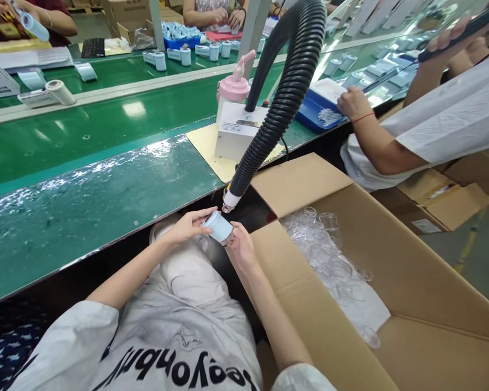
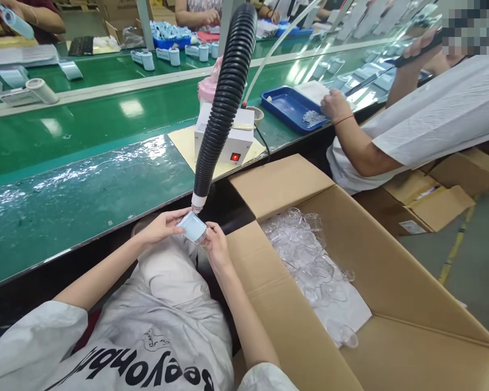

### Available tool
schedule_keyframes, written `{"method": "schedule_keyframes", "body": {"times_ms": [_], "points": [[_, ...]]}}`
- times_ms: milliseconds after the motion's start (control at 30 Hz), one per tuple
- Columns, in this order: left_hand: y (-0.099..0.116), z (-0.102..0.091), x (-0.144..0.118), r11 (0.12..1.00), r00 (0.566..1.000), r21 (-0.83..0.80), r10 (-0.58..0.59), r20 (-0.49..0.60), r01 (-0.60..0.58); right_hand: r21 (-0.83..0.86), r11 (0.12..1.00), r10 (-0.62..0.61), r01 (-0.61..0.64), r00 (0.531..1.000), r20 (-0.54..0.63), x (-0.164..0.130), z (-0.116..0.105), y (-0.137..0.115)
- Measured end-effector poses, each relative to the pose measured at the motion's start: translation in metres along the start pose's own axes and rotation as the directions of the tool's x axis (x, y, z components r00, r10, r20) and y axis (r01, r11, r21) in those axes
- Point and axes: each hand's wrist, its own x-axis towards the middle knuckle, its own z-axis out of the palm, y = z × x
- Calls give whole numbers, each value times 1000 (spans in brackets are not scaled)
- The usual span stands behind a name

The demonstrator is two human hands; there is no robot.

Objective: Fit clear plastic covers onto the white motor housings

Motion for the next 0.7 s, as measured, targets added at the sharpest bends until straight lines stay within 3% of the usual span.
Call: {"method": "schedule_keyframes", "body": {"times_ms": [167,333,567,700], "points": [[11,0,-32,998,999,63,18,45,-21,-58,991,129,-123,984,125,-16,4,-13],[24,10,-61,953,975,251,124,187,-169,-108,965,259,-241,940,221,-42,9,-32],[36,20,-84,862,934,386,236,268,-328,-127,891,453,-436,840,299,-65,22,-53],[45,25,-94,822,945,478,209,250,-308,-137,836,545,-531,775,320,-71,25,-53]]}}
